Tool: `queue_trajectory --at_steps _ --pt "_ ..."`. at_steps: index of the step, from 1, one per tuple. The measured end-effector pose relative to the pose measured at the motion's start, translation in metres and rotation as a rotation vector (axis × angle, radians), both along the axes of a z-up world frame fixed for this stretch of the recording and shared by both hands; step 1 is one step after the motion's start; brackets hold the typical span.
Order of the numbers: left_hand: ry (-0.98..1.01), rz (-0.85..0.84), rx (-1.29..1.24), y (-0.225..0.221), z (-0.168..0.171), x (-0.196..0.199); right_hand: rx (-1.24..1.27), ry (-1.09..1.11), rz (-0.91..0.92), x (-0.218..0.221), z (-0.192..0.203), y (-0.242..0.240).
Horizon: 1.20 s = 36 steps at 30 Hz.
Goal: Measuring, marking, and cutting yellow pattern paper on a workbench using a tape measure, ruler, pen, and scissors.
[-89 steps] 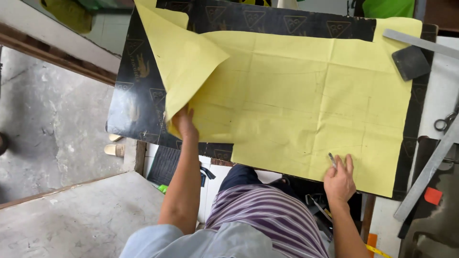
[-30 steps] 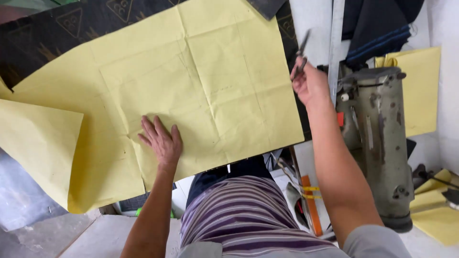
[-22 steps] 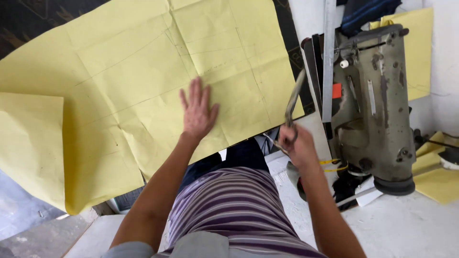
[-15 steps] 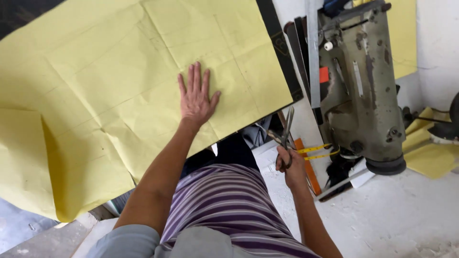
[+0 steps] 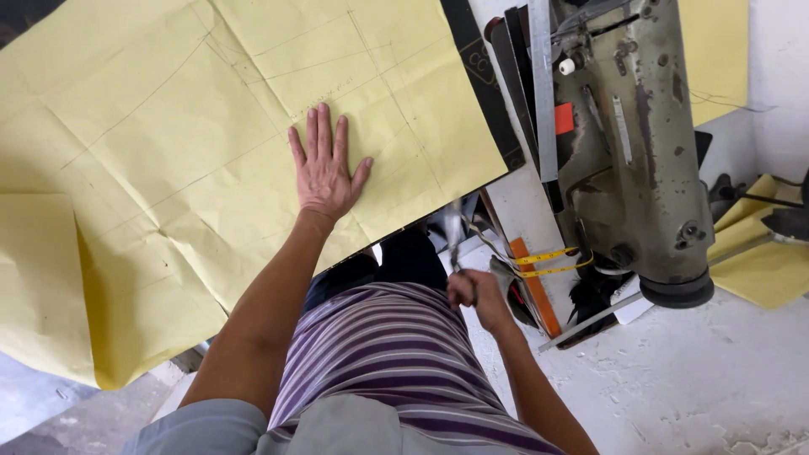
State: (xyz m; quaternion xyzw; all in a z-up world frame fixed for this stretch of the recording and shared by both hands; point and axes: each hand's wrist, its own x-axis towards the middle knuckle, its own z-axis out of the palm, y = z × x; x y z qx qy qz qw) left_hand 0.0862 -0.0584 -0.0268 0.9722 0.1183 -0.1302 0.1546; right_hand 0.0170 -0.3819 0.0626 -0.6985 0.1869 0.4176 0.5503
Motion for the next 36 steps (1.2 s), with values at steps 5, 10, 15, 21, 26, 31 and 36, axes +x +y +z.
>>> queue_trajectory --at_steps 5,10,15,21,26,31,36 --pt "0.044 0.01 -0.011 0.0 0.005 0.002 -0.019 -0.04 0.201 0.023 -0.003 0.005" --pt "0.075 -0.063 0.035 0.003 0.023 0.005 -0.212 -0.007 0.388 0.049 0.001 0.004" --pt "0.113 -0.067 0.034 0.003 0.025 0.006 -0.168 0.027 0.397 0.058 -0.008 0.002" --pt "0.143 -0.083 0.073 0.003 0.021 0.006 -0.113 -0.002 0.367 0.058 -0.019 -0.005" --pt "0.152 -0.089 0.067 0.003 0.025 0.009 -0.114 -0.031 0.348 0.056 -0.022 -0.004" --pt "0.105 -0.096 0.08 0.003 0.022 0.006 -0.133 -0.082 0.348 0.051 -0.022 -0.004" --pt "0.117 -0.085 0.04 0.004 0.024 0.008 -0.145 -0.128 0.339 0.048 -0.024 -0.004"
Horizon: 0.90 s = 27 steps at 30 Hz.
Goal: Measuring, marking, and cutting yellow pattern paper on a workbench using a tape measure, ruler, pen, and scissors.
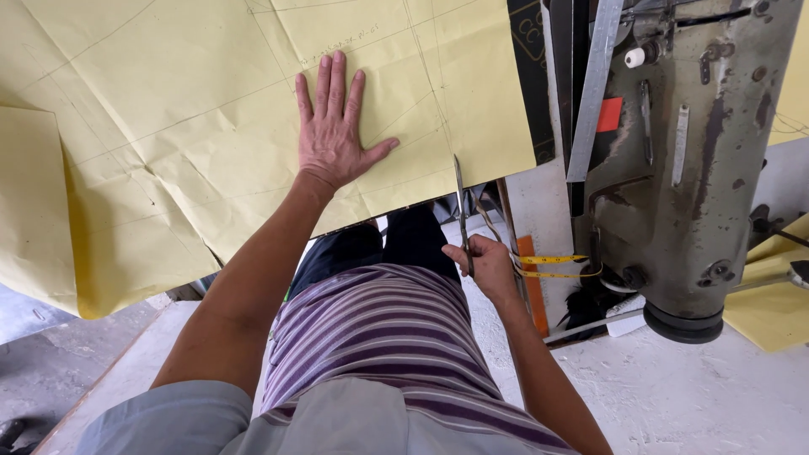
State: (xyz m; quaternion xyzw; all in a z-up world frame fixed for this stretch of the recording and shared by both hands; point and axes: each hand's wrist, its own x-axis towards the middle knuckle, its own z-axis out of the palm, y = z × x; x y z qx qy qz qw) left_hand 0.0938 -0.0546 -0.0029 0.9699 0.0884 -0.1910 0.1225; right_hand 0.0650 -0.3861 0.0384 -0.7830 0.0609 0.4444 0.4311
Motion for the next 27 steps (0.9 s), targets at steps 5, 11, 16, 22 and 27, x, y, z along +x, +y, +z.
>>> queue_trajectory --at_steps 5,11,16,22,27 --pt "-0.01 -0.02 0.046 0.001 -0.004 -0.001 -0.003 -0.012 0.003 0.002 0.003 0.006" --pt "0.0 -0.02 0.043 0.001 -0.004 -0.001 -0.017 0.003 0.011 0.022 0.006 0.029" --pt "-0.017 -0.035 0.081 0.003 -0.008 -0.003 -0.037 0.061 -0.034 0.026 0.005 0.038" --pt "0.034 -0.002 0.001 0.003 0.0 0.001 -0.003 -0.046 -0.051 0.023 0.003 0.037" --pt "-0.041 -0.01 0.006 0.002 -0.005 -0.001 -0.037 -0.023 -0.011 0.035 0.007 0.045"
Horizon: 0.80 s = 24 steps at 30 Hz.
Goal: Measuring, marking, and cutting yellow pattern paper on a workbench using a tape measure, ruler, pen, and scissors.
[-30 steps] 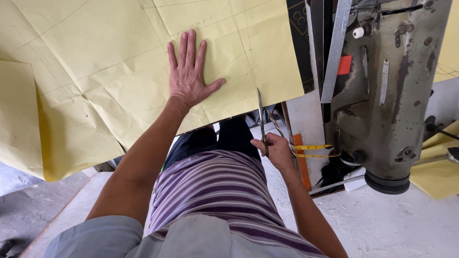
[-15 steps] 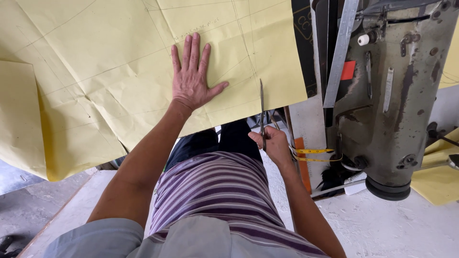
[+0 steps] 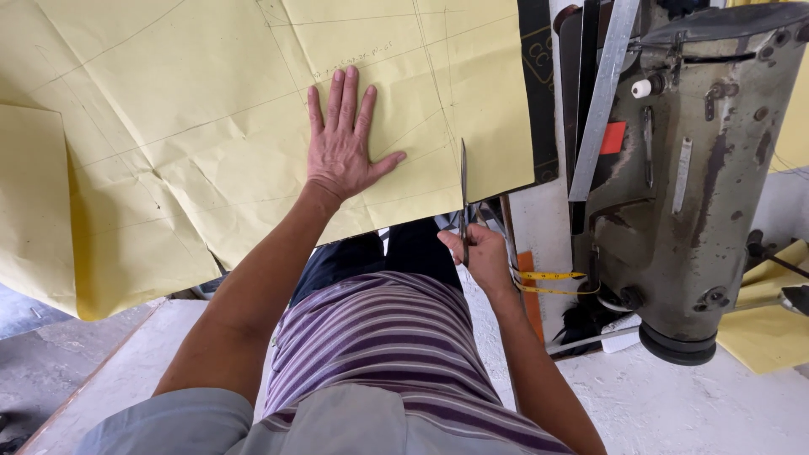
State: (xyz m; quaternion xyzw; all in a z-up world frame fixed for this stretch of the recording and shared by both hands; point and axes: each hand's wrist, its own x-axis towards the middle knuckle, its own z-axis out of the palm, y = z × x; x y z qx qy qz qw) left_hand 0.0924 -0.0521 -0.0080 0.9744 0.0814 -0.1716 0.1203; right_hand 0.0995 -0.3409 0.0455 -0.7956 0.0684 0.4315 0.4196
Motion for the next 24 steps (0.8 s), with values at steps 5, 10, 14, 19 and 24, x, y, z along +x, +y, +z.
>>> queue_trajectory --at_steps 5,10,14,19,24 --pt "-0.03 -0.009 0.017 0.0 -0.004 -0.001 -0.073 0.034 -0.009 0.014 -0.001 0.014" --pt "-0.06 0.0 -0.002 0.0 -0.004 -0.001 0.006 -0.037 -0.026 0.014 0.001 0.018" --pt "-0.044 0.002 -0.011 0.001 -0.004 0.0 -0.032 -0.046 0.004 0.018 -0.003 0.019" --pt "-0.034 0.008 -0.015 0.002 -0.003 0.0 -0.057 0.026 -0.008 0.03 0.004 0.031" --pt "-0.02 0.006 -0.026 0.002 0.0 0.001 -0.013 -0.001 -0.023 0.029 0.0 0.03"
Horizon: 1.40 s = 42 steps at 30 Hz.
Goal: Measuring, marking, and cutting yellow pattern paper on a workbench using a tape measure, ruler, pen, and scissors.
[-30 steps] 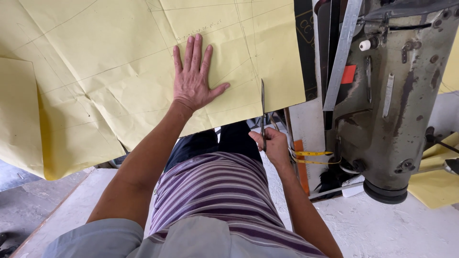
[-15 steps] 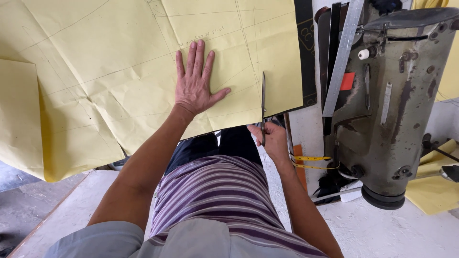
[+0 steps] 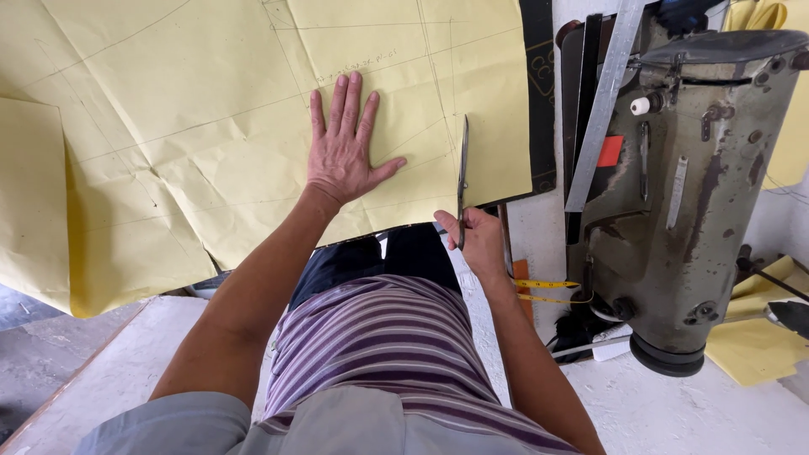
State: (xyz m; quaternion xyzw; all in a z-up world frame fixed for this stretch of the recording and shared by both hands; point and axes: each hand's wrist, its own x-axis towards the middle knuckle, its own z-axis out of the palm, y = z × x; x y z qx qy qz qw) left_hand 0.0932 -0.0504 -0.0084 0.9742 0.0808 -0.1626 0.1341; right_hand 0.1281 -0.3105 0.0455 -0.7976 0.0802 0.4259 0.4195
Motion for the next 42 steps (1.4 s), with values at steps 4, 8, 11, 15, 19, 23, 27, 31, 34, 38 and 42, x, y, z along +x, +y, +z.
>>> queue_trajectory --at_steps 4,8,11,15,19,23,27,31,34,38,42 --pt "-0.025 -0.009 0.033 0.0 -0.002 -0.001 0.043 -0.017 -0.026 -0.001 -0.003 -0.001" --pt "0.013 -0.011 0.032 0.0 -0.001 -0.001 0.077 -0.03 -0.017 0.0 -0.003 -0.002" --pt "0.006 -0.002 0.015 -0.001 -0.001 0.0 0.097 -0.035 -0.022 0.0 -0.007 -0.004" --pt "-0.012 0.001 0.008 0.0 -0.001 -0.001 0.102 -0.05 -0.01 0.002 -0.004 -0.002" --pt "-0.06 0.014 -0.015 0.0 -0.002 -0.001 0.117 -0.056 -0.018 0.002 -0.007 -0.003" --pt "-0.018 0.015 -0.039 0.001 0.0 0.0 0.054 -0.062 0.059 0.004 -0.005 -0.003" --pt "-0.027 0.014 -0.047 0.001 -0.001 0.0 0.084 -0.088 0.047 0.004 -0.007 -0.004" --pt "-0.036 0.014 -0.038 0.001 -0.002 0.001 0.055 0.077 0.058 0.022 0.011 -0.01" --pt "-0.049 0.035 -0.089 0.003 -0.003 0.0 0.119 0.146 0.203 0.042 0.008 -0.021" --pt "-0.089 0.034 -0.103 0.002 -0.005 -0.001 0.063 0.123 0.227 0.072 0.003 -0.01" --pt "-0.013 0.12 -0.115 -0.004 -0.019 0.0 0.078 0.068 0.19 0.086 -0.005 -0.003"
